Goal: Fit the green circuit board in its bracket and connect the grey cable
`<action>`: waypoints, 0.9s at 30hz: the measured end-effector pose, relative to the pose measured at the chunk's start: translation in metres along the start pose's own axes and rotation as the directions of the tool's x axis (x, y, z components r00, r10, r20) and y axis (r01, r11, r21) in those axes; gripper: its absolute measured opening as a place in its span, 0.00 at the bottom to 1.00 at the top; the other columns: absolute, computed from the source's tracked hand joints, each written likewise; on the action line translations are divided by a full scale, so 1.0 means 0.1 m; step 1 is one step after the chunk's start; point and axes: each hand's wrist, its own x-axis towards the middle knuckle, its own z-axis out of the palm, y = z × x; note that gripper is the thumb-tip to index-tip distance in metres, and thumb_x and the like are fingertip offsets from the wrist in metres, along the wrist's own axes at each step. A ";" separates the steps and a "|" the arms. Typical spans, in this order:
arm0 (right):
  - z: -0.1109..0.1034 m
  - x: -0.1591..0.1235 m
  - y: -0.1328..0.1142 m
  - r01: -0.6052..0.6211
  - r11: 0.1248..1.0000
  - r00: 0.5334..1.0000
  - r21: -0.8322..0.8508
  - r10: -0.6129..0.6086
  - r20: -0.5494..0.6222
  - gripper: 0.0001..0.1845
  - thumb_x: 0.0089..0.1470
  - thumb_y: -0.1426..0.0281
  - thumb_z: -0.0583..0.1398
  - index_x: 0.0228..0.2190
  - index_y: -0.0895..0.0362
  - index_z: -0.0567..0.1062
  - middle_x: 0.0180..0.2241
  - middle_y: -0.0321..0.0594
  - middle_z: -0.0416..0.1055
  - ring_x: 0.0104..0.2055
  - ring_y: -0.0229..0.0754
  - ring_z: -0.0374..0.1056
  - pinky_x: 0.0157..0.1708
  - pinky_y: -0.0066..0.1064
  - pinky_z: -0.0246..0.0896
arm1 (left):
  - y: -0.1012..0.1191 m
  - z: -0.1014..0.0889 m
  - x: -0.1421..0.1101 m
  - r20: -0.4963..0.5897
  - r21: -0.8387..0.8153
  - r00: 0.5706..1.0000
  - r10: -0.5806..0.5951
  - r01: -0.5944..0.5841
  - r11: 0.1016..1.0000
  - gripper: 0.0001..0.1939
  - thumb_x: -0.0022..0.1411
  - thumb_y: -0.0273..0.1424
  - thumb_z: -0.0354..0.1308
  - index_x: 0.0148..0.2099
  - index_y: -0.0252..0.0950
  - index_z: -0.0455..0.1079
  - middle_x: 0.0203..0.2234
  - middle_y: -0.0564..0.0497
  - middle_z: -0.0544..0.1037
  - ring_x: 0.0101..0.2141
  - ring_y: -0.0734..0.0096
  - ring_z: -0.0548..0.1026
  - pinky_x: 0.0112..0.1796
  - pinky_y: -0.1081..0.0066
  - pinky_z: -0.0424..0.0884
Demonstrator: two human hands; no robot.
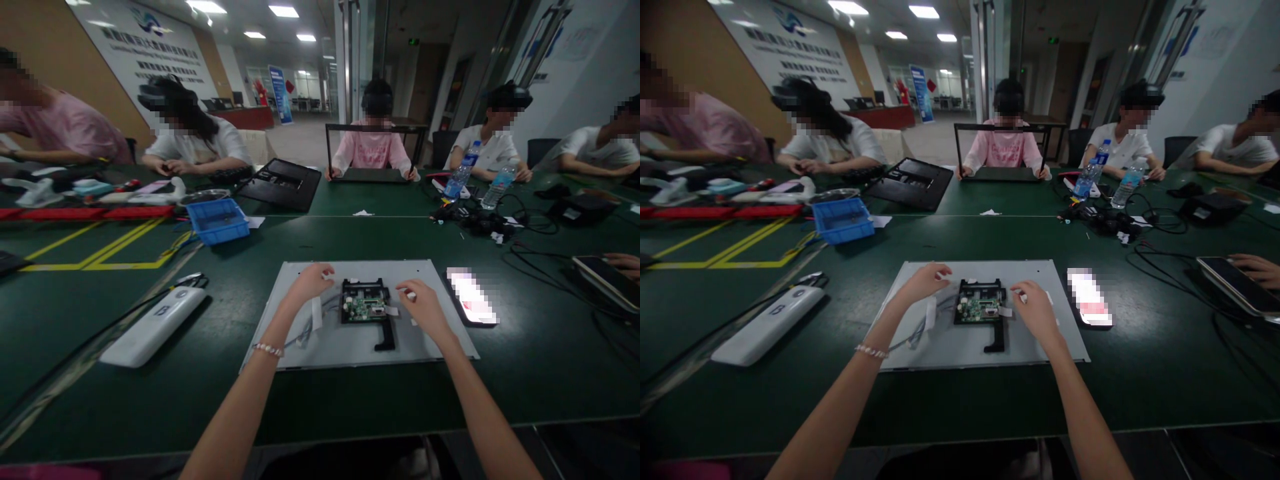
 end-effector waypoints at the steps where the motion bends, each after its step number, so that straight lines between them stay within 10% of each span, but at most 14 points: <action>1: 0.00 -0.01 -0.01 0.011 1.000 1.000 -0.007 -0.011 -0.015 0.11 0.52 0.71 0.53 0.35 0.56 0.74 0.38 0.42 0.71 0.35 0.41 0.68 0.36 0.32 0.62 | -0.06 -0.03 -0.09 0.007 0.005 1.000 -0.015 0.015 1.000 0.16 0.50 0.29 0.55 0.42 0.33 0.73 0.36 0.46 0.77 0.35 0.65 0.74 0.39 0.70 0.67; 10: 0.04 -0.05 -0.19 0.076 0.996 0.995 0.052 -0.072 -0.064 0.10 0.53 0.67 0.54 0.33 0.56 0.75 0.36 0.42 0.72 0.39 0.43 0.66 0.37 0.34 0.61 | -0.32 0.02 -0.57 0.060 -0.041 0.997 -0.048 0.050 0.998 0.15 0.48 0.28 0.54 0.40 0.34 0.72 0.30 0.49 0.76 0.32 0.67 0.73 0.34 0.73 0.66; 17: -0.23 -0.20 -0.58 0.125 0.815 0.982 0.566 -0.018 -0.190 0.24 0.61 0.62 0.45 0.21 0.56 0.71 0.25 0.39 0.70 0.31 0.39 0.66 0.30 0.30 0.60 | -0.29 0.02 -0.63 0.033 -0.135 0.999 -0.035 0.040 0.990 0.11 0.51 0.26 0.50 0.35 0.34 0.72 0.27 0.50 0.77 0.29 0.69 0.73 0.32 0.74 0.65; 21: -0.04 -0.28 -0.96 0.192 0.943 0.974 0.270 -0.218 0.069 0.12 0.58 0.65 0.52 0.35 0.55 0.75 0.38 0.41 0.72 0.41 0.41 0.67 0.39 0.33 0.63 | -0.33 0.01 -0.69 -0.008 -0.246 0.999 -0.051 0.048 0.968 0.10 0.52 0.31 0.51 0.34 0.33 0.72 0.27 0.50 0.77 0.29 0.69 0.74 0.32 0.73 0.66; 27: 0.65 -0.34 -1.26 0.531 0.845 0.791 -0.064 -0.467 0.394 0.24 0.56 0.66 0.55 0.54 0.62 0.63 0.56 0.50 0.61 0.58 0.48 0.55 0.57 0.41 0.51 | -0.38 0.10 -0.75 -0.118 -0.177 0.982 -0.149 0.127 0.976 0.08 0.53 0.29 0.51 0.33 0.34 0.71 0.28 0.50 0.76 0.32 0.67 0.74 0.35 0.71 0.66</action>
